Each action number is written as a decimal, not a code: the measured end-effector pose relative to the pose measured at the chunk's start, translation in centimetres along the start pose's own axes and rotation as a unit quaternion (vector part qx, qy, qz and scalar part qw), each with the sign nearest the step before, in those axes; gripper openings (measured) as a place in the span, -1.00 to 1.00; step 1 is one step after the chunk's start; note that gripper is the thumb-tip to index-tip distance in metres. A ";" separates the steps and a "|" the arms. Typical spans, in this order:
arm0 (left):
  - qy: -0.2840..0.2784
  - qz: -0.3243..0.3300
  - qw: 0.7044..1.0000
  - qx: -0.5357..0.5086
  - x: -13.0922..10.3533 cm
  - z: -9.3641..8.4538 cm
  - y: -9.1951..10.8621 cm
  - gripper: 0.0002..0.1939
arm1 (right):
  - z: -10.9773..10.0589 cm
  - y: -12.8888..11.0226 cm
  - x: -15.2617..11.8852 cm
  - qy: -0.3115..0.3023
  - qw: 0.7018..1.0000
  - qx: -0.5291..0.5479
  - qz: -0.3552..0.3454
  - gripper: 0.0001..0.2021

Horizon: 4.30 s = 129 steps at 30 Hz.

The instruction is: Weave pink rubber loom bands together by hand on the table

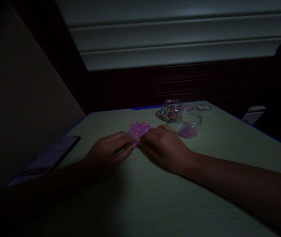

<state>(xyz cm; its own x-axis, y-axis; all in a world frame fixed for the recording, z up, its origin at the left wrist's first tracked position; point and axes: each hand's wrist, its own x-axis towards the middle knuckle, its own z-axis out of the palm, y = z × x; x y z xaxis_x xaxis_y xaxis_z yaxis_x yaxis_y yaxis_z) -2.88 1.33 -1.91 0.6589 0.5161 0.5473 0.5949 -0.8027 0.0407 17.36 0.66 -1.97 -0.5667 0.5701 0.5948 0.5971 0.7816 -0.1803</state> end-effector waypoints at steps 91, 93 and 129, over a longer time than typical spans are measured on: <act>-0.035 0.023 0.999 0.019 -0.1 -0.1 -0.2 -0.80 | -4.1 0.9 0.4 -0.014 0.952 -0.299 -0.061 -0.83; -0.041 0.021 0.999 0.025 0.0 -0.1 -0.2 -0.79 | -5.3 1.1 0.8 0.005 0.943 -0.333 -0.019 -0.82; -0.035 0.017 0.999 0.021 0.0 -0.1 -0.2 -0.81 | -4.4 0.3 0.3 0.014 0.948 -0.317 0.000 -0.81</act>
<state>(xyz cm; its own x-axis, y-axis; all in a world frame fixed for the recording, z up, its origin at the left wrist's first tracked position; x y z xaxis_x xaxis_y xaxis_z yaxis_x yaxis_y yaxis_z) -3.02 1.45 -1.83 0.7086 0.5090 0.4887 0.5893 -0.8078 -0.0130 19.90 -0.04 1.55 -0.5568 0.5562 0.6169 0.8234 0.4677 0.3214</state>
